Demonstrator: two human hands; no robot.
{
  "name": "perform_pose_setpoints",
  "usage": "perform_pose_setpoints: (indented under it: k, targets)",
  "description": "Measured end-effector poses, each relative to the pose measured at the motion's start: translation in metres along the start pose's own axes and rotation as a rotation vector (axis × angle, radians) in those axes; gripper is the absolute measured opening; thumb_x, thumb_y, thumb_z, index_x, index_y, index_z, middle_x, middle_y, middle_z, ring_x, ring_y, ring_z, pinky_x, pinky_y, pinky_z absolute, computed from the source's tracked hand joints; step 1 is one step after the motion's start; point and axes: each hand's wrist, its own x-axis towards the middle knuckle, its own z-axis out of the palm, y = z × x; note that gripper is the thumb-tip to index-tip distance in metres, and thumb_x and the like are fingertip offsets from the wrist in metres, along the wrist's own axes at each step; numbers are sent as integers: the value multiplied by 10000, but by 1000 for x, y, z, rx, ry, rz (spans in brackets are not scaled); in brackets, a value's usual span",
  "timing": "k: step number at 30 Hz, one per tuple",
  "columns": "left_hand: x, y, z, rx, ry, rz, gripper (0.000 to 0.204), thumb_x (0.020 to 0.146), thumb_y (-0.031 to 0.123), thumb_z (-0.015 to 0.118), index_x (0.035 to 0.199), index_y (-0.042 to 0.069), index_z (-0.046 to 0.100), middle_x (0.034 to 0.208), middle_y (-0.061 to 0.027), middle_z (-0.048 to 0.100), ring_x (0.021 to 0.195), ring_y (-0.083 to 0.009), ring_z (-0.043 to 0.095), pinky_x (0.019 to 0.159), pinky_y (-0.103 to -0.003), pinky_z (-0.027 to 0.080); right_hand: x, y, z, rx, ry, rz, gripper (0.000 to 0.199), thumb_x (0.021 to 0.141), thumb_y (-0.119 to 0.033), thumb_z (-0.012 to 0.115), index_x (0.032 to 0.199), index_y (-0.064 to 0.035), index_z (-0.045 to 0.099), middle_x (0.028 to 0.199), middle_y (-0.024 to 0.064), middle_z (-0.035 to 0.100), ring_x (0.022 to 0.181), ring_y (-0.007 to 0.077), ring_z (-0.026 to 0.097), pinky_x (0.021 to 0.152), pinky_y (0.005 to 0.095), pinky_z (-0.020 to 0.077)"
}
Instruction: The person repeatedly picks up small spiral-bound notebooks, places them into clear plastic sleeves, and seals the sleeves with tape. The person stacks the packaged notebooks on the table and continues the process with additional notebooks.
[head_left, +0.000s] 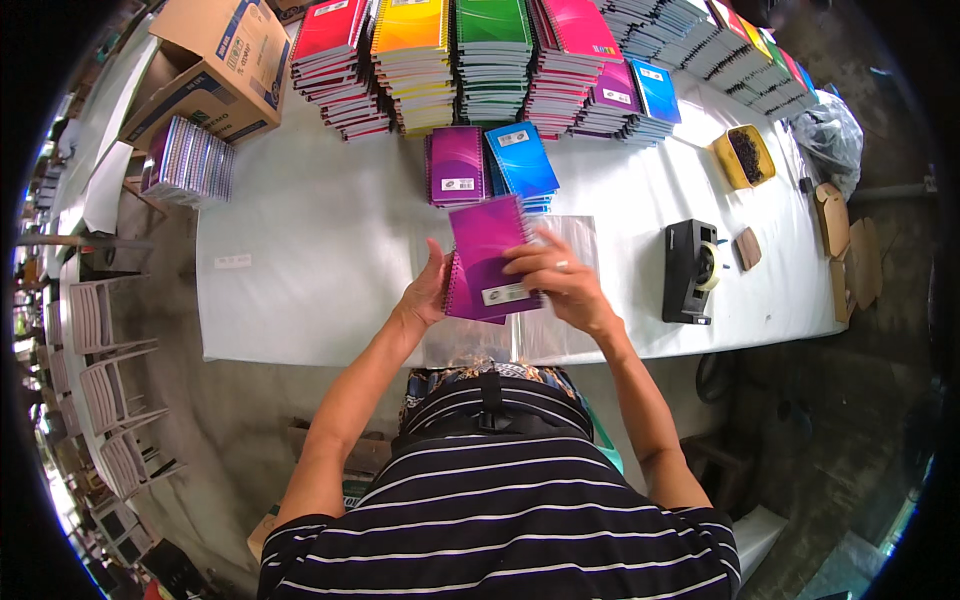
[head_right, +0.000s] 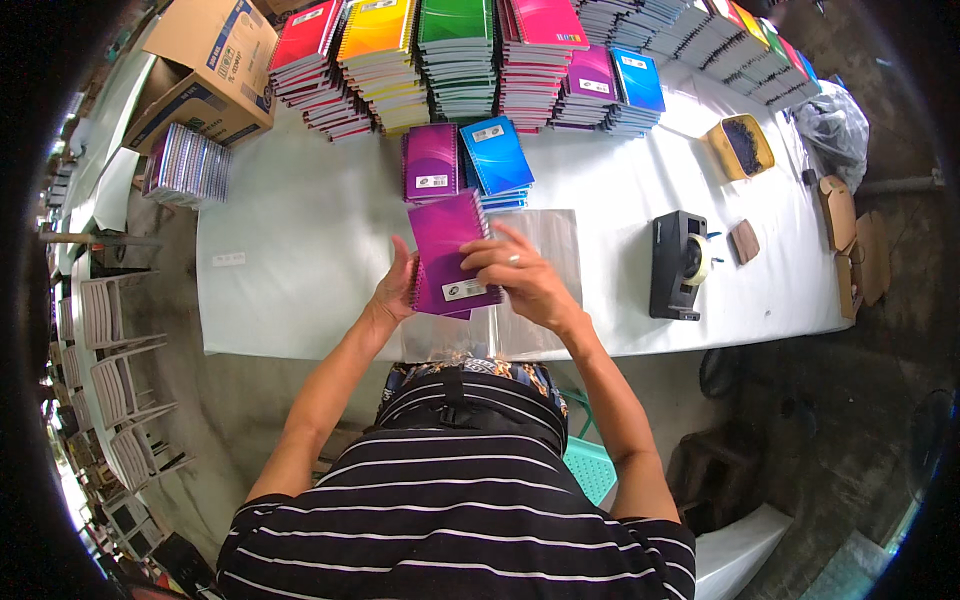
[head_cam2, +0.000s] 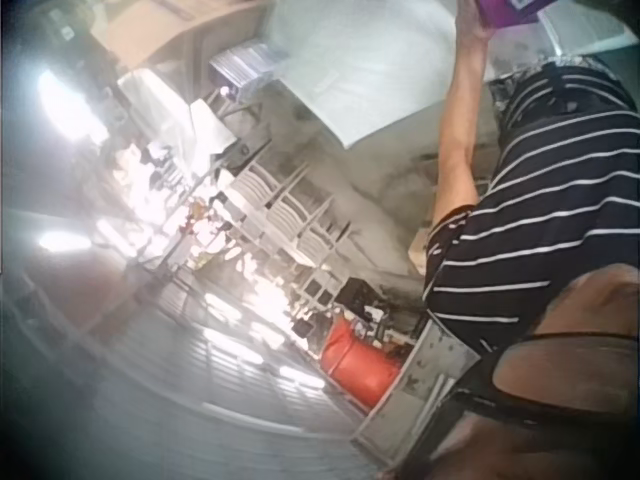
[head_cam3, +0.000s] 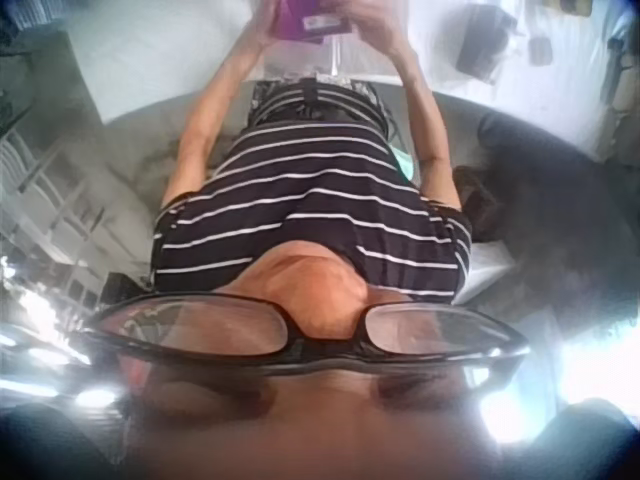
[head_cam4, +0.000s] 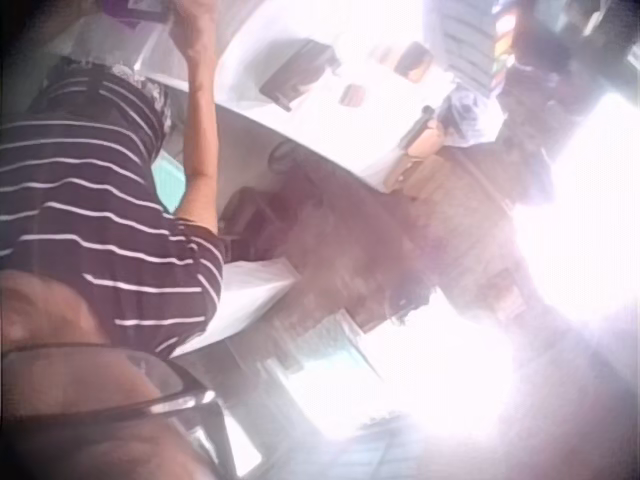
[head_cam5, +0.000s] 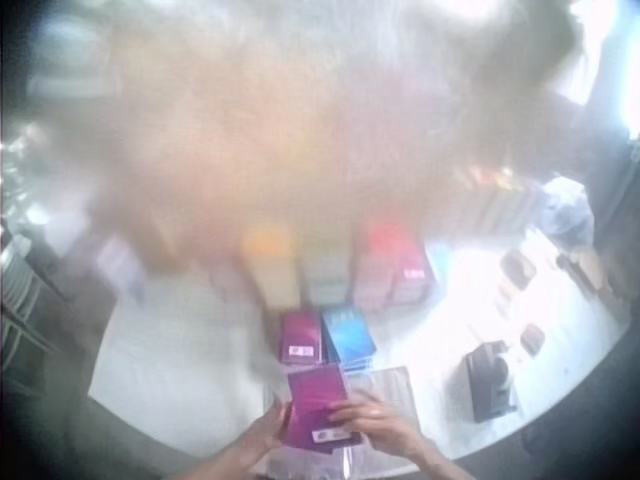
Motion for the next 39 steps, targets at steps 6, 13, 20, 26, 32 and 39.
perform_pose_setpoints:
  k: [6, 13, 20, 26, 32, 39]
  targets:
    - [-4, 18, 6, 42, 153, 119, 414, 834, 111, 700, 1215, 15, 570, 1119, -113, 656, 1027, -240, 653, 911, -419, 552, 27, 46, 3, -56, 115, 307, 340, 720, 166, 585, 999, -13, 662, 1155, 100, 666, 1086, 326, 612, 851, 369, 506]
    - [16, 36, -12, 154, 254, 287, 508, 793, 253, 788, 1197, 39, 567, 1127, -97, 651, 1008, -218, 651, 917, -388, 543, 67, 167, 5, -645, 281, 880, 452, 682, -335, 831, 934, -22, 623, 1051, 171, 587, 982, 365, 583, 775, 476, 473]
    - [23, 47, -6, 75, 220, 278, 854, 771, 679, 621, 1338, 60, 463, 1245, -124, 586, 1130, -233, 594, 932, -417, 527, 60, 126, -14, 277, 529, 995, 288, 755, -159, 793, 849, 5, 575, 779, 121, 650, 695, 234, 644, 620, 375, 527]
    - [37, 40, 10, 71, 75, 324, 947, 752, 749, 564, 1378, 53, 419, 1269, -131, 569, 1164, -243, 571, 982, -422, 492, 55, 34, 16, 197, 231, 901, 216, 828, -139, 737, 913, 16, 612, 766, 106, 655, 674, 190, 630, 638, 307, 514]
    - [46, 67, 34, 152, 257, 336, 594, 832, 256, 727, 1320, 29, 476, 1221, -125, 598, 1064, -229, 620, 920, -382, 527, 152, 37, -71, -690, 615, 131, 368, 764, -62, 735, 1119, -61, 642, 1047, 136, 666, 991, 332, 609, 878, 401, 466]
    - [46, 99, 58, 195, 192, 297, 748, 815, 467, 725, 1360, 37, 445, 1279, -125, 569, 1149, -227, 578, 960, -375, 502, 192, 101, -158, -966, 313, -197, 306, 768, 52, 631, 1038, -73, 703, 1049, 85, 700, 1028, 267, 627, 964, 411, 452]
